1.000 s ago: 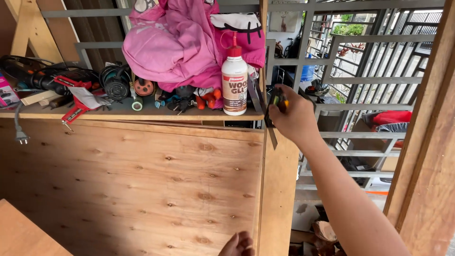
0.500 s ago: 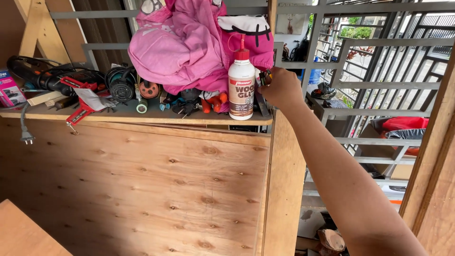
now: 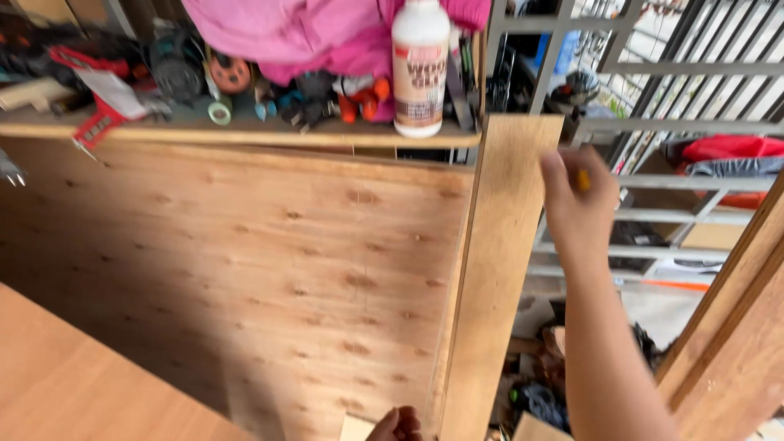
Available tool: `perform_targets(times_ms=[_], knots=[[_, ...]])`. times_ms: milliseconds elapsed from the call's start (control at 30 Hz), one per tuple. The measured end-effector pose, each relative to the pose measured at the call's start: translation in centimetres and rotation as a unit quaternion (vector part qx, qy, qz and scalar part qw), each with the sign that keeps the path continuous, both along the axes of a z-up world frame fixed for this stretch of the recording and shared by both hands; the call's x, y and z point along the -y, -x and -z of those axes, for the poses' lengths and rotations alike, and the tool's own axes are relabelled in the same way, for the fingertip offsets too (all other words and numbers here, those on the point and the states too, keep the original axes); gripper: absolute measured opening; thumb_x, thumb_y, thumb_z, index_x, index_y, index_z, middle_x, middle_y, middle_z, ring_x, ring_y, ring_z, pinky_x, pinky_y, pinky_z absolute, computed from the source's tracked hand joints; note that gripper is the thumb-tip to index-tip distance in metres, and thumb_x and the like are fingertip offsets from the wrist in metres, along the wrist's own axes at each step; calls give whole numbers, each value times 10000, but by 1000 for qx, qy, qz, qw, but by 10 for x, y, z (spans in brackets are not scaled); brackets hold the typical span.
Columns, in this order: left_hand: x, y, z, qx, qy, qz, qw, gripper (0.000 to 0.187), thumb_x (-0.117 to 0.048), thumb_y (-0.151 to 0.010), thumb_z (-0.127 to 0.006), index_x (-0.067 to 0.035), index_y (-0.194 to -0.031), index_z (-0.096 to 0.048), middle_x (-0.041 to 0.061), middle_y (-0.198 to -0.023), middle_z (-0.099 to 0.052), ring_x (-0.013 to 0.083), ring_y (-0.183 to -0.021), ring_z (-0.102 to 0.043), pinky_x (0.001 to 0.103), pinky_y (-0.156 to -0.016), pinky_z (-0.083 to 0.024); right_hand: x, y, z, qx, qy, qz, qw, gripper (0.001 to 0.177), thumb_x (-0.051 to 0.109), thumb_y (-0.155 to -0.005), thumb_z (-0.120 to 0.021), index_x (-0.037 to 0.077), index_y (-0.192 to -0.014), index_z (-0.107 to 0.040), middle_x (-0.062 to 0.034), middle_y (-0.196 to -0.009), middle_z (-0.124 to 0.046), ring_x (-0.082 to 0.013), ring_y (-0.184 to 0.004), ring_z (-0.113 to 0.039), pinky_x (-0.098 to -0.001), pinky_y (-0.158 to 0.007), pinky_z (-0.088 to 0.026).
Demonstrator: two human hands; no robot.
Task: Measuring and marking dimensions on wooden boards and plywood using a tape measure, pencil, and combination square in a workshop.
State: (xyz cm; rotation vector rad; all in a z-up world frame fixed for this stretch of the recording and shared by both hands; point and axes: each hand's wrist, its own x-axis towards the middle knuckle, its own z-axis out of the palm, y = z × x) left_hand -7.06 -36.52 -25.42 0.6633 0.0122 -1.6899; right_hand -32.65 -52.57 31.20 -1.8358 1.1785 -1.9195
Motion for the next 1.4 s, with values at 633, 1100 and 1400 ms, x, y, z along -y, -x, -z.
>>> perform_targets(times_ms=[633, 1100, 1400], knots=[[-139, 126, -213, 310, -164, 161, 923, 289, -263, -1141, -528, -147, -988, -744, 42, -993, -780, 189, -886, -683, 333, -798, -502, -56, 29, 478, 206, -539, -124, 807, 771, 831, -797, -662, 175, -1200, -629, 38, -818, -391, -93, -682, -332, -304, -573, -273], [-348, 98, -160, 366, -188, 74, 908, 267, -151, -1010, -586, -213, -792, -443, -15, -770, -450, 115, -724, -429, 280, -637, -338, -284, -36, 439, 274, -442, -220, 825, 371, 624, -945, -772, 314, -921, -570, 132, -879, -570, -43, -772, -475, -248, -566, -309], [-486, 69, -111, 558, -335, -134, 747, 825, -516, -865, -879, -65, -1476, -557, 209, -1397, -641, 429, -1313, -685, 552, -1124, -559, -447, -170, 327, 62, -308, -452, 835, 221, 368, -1041, -839, 203, -975, -708, 45, -779, -631, -59, -740, -584, -257, -710, -551]])
